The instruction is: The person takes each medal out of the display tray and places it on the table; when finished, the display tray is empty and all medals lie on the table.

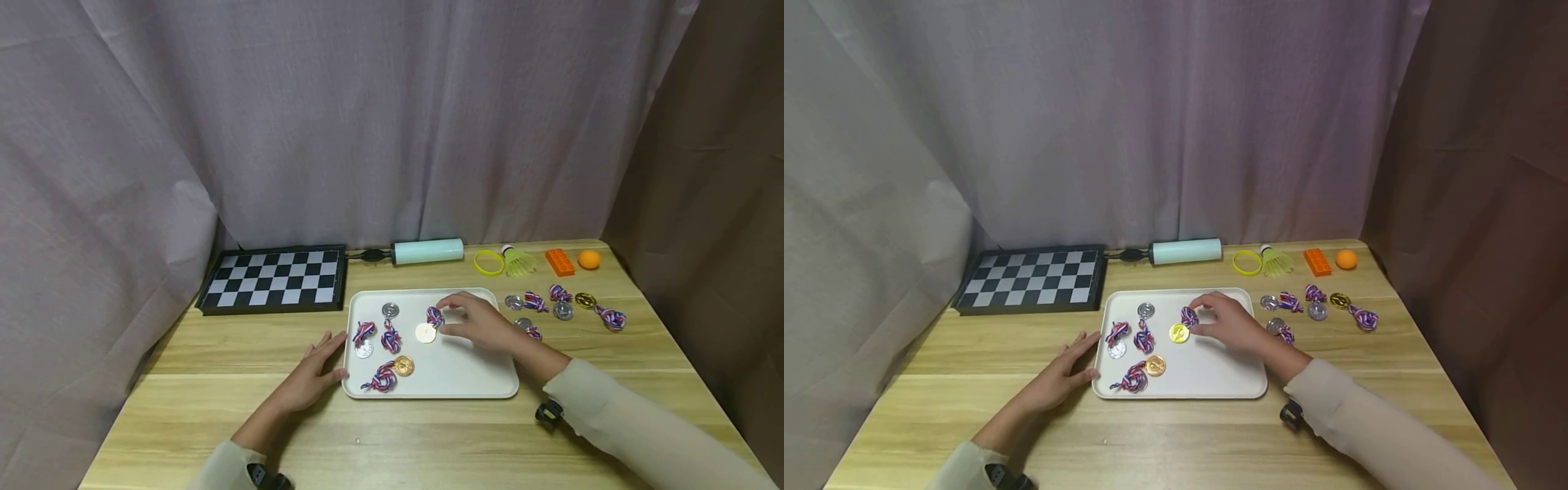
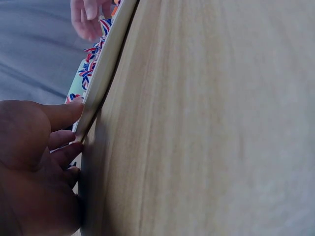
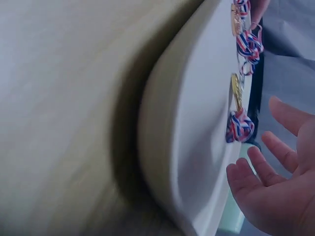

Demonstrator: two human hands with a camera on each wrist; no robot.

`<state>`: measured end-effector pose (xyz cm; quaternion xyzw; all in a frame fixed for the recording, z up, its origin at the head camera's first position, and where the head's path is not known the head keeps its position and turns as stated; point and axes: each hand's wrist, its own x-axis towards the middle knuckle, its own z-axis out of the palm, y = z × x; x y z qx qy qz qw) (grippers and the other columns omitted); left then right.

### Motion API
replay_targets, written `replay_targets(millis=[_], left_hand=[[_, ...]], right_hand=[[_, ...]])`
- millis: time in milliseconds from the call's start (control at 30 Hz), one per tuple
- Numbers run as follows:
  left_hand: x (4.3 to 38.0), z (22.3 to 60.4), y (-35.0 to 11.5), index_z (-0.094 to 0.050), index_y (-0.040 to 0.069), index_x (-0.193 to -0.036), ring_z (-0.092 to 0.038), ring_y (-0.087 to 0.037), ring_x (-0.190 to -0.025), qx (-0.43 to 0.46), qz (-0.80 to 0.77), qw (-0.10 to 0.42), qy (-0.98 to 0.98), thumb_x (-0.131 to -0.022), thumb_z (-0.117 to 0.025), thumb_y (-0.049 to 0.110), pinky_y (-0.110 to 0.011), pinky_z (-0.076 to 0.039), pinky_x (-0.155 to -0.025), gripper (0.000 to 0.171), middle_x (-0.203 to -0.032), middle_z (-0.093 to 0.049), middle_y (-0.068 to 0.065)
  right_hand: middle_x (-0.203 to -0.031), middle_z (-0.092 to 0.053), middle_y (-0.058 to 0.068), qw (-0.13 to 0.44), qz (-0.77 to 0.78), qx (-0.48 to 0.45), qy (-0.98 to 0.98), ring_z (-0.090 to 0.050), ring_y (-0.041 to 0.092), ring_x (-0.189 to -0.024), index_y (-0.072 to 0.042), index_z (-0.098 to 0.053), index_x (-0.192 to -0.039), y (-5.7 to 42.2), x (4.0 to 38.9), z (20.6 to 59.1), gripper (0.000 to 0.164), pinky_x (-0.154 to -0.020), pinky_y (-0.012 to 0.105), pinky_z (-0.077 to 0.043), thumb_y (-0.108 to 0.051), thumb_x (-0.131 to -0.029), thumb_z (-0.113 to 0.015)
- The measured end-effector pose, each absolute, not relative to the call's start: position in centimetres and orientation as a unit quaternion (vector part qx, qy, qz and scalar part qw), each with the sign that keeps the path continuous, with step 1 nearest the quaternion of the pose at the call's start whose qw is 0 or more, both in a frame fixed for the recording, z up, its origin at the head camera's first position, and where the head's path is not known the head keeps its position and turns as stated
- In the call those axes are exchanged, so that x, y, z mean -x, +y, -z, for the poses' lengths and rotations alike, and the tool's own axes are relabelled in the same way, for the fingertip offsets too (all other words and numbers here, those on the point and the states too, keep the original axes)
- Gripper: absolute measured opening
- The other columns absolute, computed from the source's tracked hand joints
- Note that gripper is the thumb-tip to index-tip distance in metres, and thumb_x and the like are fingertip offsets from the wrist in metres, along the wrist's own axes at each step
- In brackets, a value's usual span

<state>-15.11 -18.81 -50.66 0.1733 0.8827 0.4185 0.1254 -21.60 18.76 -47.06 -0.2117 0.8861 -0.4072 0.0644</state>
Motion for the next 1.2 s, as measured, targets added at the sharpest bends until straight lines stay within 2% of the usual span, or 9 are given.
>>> replay_targets(millis=[100, 233, 500, 733, 867, 933, 1033, 1133, 1200], left_hand=[[15.1, 50.8, -18.8, -0.032, 0.006, -0.162, -0.007, -0.035, -0.159, -0.175, -0.418, 0.125, 0.883, -0.1, -0.067, 0.018, -0.058, 0.003, -0.127, 0.072, -0.168, -0.029, -0.011], [15.2, 50.9, -18.9, -0.032, 0.006, -0.161, -0.008, -0.035, -0.159, -0.176, -0.419, 0.123, 0.882, -0.1, -0.067, 0.018, -0.058, 0.003, -0.127, 0.072, -0.168, -0.029, -0.012], [15.2, 51.0, -18.9, -0.032, 0.007, -0.162, -0.008, -0.035, -0.159, -0.174, -0.419, 0.125, 0.882, -0.1, -0.067, 0.02, -0.058, 0.003, -0.127, 0.072, -0.168, -0.028, -0.011], [15.1, 50.9, -18.9, -0.032, 0.007, -0.162, -0.007, -0.035, -0.159, -0.175, -0.417, 0.125, 0.883, -0.1, -0.067, 0.019, -0.058, 0.003, -0.127, 0.072, -0.168, -0.028, -0.012], [15.1, 50.8, -18.9, -0.032, 0.007, -0.162, -0.007, -0.035, -0.159, -0.175, -0.417, 0.127, 0.883, -0.1, -0.067, 0.019, -0.058, 0.003, -0.127, 0.072, -0.168, -0.028, -0.012], [15.1, 50.8, -18.9, -0.031, 0.006, -0.162, -0.007, -0.035, -0.159, -0.176, -0.415, 0.127, 0.883, -0.1, -0.067, 0.018, -0.058, 0.003, -0.127, 0.072, -0.168, -0.028, -0.012], [15.1, 50.8, -18.9, -0.031, 0.006, -0.162, -0.007, -0.036, -0.159, -0.178, -0.415, 0.127, 0.883, -0.1, -0.067, 0.018, -0.058, 0.003, -0.127, 0.072, -0.168, -0.028, -0.012], [15.1, 50.8, -18.9, -0.031, 0.006, -0.162, -0.007, -0.036, -0.159, -0.18, -0.417, 0.125, 0.882, -0.1, -0.067, 0.017, -0.059, 0.003, -0.127, 0.072, -0.168, -0.028, -0.012], [15.1, 50.8, -18.9, -0.032, 0.006, -0.161, -0.008, -0.036, -0.159, -0.18, -0.417, 0.123, 0.882, -0.1, -0.067, 0.017, -0.059, 0.003, -0.127, 0.072, -0.168, -0.029, -0.013]], right_hand=[[-0.135, -0.064, 0.016, 0.067, 0.41, 0.229, 0.88, -0.054, 0.039, -0.132, -0.002, -0.068, -0.128, 17.7, 22.0, 47.5, 0.044, -0.113, 0.056, -0.043, -0.014, -0.088, -0.082], [-0.138, -0.062, 0.019, 0.064, 0.394, 0.263, 0.878, -0.052, 0.04, -0.135, -0.002, -0.068, -0.128, 16.6, 22.4, 47.9, 0.045, -0.118, 0.057, -0.035, -0.011, -0.086, -0.083], [-0.122, -0.07, 0.012, 0.067, 0.35, 0.271, 0.894, -0.059, 0.035, -0.121, -0.005, -0.074, -0.119, 15.9, 22.5, 48.4, 0.037, -0.108, 0.054, -0.043, -0.006, -0.083, -0.083], [-0.122, -0.072, 0.012, 0.08, 0.36, 0.241, 0.898, -0.048, 0.044, -0.136, -0.007, -0.077, -0.111, 16.0, 22.5, 49.0, 0.026, -0.119, 0.059, -0.031, -0.007, -0.085, -0.082], [-0.121, -0.072, 0.012, 0.092, 0.365, 0.236, 0.896, -0.047, 0.045, -0.138, -0.008, -0.076, -0.108, 16.2, 22.7, 49.0, 0.024, -0.12, 0.06, -0.029, -0.004, -0.084, -0.081], [-0.118, -0.073, 0.01, 0.097, 0.368, 0.236, 0.894, -0.051, 0.042, -0.133, -0.008, -0.076, -0.107, 16.2, 22.8, 49.0, 0.025, -0.118, 0.058, -0.032, -0.003, -0.084, -0.081], [-0.104, -0.072, 0.006, 0.105, 0.381, 0.238, 0.887, -0.061, 0.032, -0.113, -0.006, -0.075, -0.107, 16.2, 23.0, 48.9, 0.025, -0.108, 0.051, -0.044, 0.0, -0.083, -0.081], [-0.092, -0.066, 0.002, 0.115, 0.395, 0.233, 0.881, -0.059, 0.02, -0.093, -0.006, -0.074, -0.107, 16.4, 23.3, 48.9, 0.025, -0.092, 0.039, -0.047, 0.002, -0.083, -0.079], [-0.09, -0.064, 0.0, 0.117, 0.398, 0.225, 0.882, -0.056, 0.015, -0.09, -0.007, -0.075, -0.107, 16.6, 23.4, 48.8, 0.025, -0.087, 0.034, -0.046, 0.001, -0.084, -0.078]])
